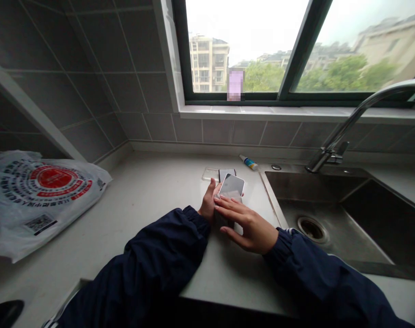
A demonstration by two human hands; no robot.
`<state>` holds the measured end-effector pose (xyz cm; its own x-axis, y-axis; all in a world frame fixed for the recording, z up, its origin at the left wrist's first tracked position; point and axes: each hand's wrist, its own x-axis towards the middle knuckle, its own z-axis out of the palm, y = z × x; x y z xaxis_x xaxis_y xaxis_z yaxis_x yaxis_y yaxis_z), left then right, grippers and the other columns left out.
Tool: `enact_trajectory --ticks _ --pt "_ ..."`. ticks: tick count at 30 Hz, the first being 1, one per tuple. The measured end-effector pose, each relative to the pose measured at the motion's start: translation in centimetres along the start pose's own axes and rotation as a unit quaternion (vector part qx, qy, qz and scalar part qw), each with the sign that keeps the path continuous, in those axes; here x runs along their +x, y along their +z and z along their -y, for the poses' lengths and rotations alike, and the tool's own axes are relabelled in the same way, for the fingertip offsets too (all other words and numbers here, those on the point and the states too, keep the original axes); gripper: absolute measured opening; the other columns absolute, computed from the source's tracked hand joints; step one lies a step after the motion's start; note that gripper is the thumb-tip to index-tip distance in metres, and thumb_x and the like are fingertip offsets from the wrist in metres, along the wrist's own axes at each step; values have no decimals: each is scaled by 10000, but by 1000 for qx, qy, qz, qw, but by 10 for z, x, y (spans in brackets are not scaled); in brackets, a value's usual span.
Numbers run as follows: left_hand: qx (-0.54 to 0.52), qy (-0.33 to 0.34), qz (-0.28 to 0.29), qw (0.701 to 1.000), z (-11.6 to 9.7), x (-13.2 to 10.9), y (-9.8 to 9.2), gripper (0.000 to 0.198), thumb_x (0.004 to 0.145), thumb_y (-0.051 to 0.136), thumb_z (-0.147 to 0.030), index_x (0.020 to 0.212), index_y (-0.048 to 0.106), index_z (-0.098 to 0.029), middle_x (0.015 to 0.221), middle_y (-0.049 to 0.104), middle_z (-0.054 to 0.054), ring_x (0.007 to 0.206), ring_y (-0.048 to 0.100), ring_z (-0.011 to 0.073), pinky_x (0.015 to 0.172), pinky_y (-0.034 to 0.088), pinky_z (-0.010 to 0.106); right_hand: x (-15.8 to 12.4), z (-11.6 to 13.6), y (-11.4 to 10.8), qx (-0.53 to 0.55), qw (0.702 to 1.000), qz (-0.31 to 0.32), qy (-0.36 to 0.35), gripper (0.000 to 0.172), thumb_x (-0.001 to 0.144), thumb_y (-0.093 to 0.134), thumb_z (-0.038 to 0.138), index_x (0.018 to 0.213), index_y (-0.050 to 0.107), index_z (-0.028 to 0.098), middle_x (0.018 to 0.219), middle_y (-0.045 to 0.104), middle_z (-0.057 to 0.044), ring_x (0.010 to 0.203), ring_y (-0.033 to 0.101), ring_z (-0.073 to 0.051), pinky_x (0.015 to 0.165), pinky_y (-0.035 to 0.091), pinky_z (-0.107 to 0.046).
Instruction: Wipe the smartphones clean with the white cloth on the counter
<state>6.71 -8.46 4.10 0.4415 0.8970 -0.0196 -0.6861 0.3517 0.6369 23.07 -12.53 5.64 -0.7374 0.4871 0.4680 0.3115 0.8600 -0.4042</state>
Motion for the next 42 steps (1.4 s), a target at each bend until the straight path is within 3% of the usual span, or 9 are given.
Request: enact_trajectory --ticks 5,11,16,22,27,32,37,42 --pt "-22 3 1 1000 1 1 -2 886 933 398 -766 1506 479 -94 1160 731 233 1018 736 333 985 531 482 2 2 -4 -12 999 49 9 734 971 617 309 1629 310 197 1669 320 -152 1572 227 -326 1249 302 -601" --pt "-27 1 -14 1000 2 -1 3 883 949 317 -775 1571 390 -152 1123 736 190 964 741 300 995 516 480 2 -5 -2 -49 997 57 26 776 985 613 350 1644 249 163 1681 282 -173 1579 189 -341 1249 294 -607" --pt "-51 -2 14 999 4 -3 3 812 971 293 -748 1549 429 -194 1123 729 148 994 731 274 1024 499 461 0 -10 1 -75 996 26 35 742 999 593 360 1641 263 189 1689 275 -158 1582 181 -348 1235 299 -636" --pt "-59 -95 56 992 3 -5 -1 1012 894 241 -855 1498 490 -82 1276 679 232 1224 648 348 1100 444 490 1 -9 -2 -94 994 -28 50 690 1006 580 332 1628 304 216 1687 296 -145 1583 196 -330 1237 313 -624" --pt "-5 -58 65 996 7 -5 3 807 977 307 -737 1546 467 -186 1364 656 172 1271 628 316 1088 470 455 2 -13 -6 -110 987 -94 75 618 1024 545 313 1600 357 193 1686 298 -160 1586 197 -321 1245 314 -614" --pt "93 -27 86 992 13 -6 1 727 966 465 -675 1566 448 -265 1331 678 145 993 728 284 823 579 370 2 -13 -10 -132 976 -136 106 545 1032 522 322 1552 407 202 1680 321 -154 1584 212 -322 1239 321 -624" --pt "130 -29 95 987 16 -8 -2 754 921 574 -659 1544 485 -244 1052 744 141 682 678 209 627 534 305 2 -13 -15 -146 967 -166 123 471 1042 491 320 1493 454 190 1679 326 -155 1584 220 -315 1245 307 -619" --pt "167 -36 103 980 15 -9 -4 792 899 625 -639 1558 458 -234 884 733 113 629 653 216 617 520 318 2 -16 -16 -149 961 -192 136 491 1049 467 326 1521 418 201 1693 291 -149 1588 204 -315 1245 301 -618"
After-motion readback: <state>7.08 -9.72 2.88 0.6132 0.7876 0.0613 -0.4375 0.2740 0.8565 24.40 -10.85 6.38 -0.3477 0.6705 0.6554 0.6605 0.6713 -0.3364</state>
